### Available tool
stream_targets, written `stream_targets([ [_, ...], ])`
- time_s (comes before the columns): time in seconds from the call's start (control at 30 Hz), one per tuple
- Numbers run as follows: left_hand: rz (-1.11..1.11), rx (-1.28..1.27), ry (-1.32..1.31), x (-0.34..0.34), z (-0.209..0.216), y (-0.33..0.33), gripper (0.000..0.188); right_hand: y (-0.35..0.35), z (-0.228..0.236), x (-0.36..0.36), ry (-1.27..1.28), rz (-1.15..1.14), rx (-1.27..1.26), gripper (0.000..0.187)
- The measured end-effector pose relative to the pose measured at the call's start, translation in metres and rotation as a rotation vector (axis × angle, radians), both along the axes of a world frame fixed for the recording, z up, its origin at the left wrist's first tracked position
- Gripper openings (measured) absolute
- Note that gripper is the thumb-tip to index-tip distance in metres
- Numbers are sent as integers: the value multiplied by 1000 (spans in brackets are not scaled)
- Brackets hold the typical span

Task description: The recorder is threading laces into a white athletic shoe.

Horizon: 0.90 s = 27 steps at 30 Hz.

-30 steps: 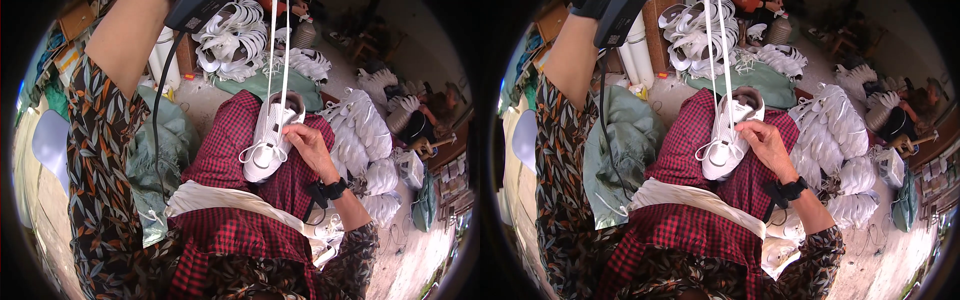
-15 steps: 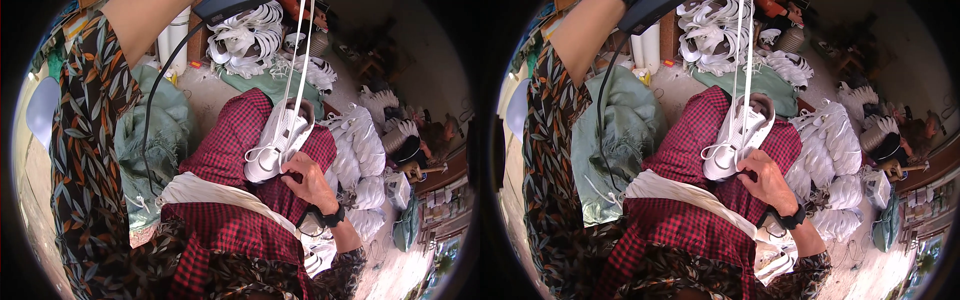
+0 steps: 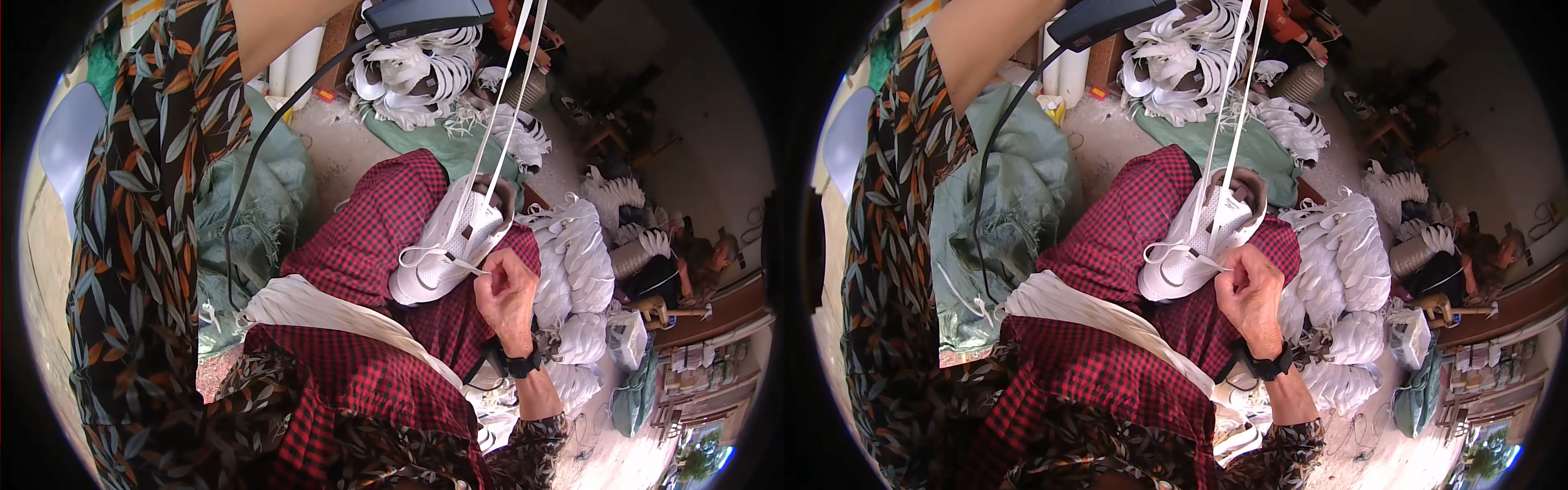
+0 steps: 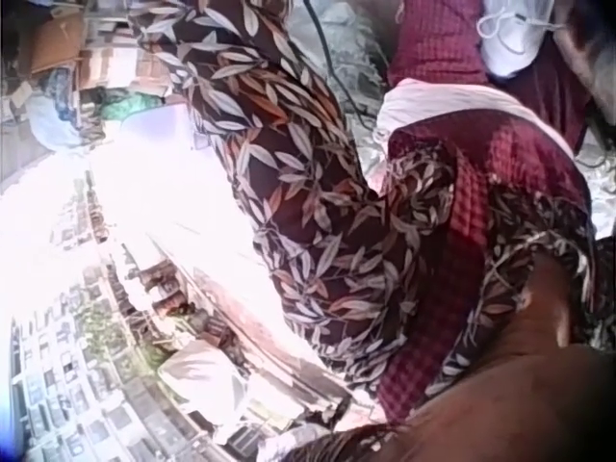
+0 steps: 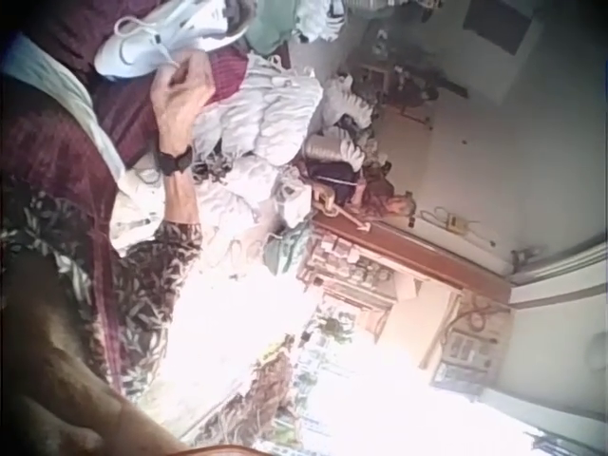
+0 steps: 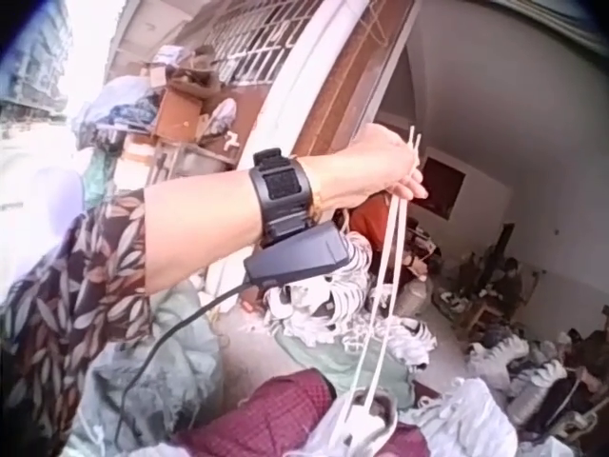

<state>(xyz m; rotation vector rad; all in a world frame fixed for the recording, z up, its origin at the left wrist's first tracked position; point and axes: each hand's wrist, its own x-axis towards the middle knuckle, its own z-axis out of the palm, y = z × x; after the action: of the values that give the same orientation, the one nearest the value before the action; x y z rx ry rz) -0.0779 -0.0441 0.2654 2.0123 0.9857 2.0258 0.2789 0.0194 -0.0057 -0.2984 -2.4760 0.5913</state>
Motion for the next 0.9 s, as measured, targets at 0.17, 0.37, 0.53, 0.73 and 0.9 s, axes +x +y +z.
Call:
stream_targets([
  [0.17, 137, 40, 3, 4, -5, -8, 22, 23, -21, 13, 25, -65, -49, 11],
  [0.37, 365, 27, -82, 7, -18, -19, 18, 14, -34, 30, -40, -48, -429, 14],
  [0.53, 288, 23, -64, 11, -9, -13, 23, 49, 2, 37, -186, -6, -484, 26],
  [0.73, 84, 66, 62, 1, -3, -3, 25, 9, 69, -66, -107, 371, -518, 32],
  [0.9, 684, -62, 201, 62, -59, -47, 17, 38, 36, -82, -122, 314, -877, 35],
])
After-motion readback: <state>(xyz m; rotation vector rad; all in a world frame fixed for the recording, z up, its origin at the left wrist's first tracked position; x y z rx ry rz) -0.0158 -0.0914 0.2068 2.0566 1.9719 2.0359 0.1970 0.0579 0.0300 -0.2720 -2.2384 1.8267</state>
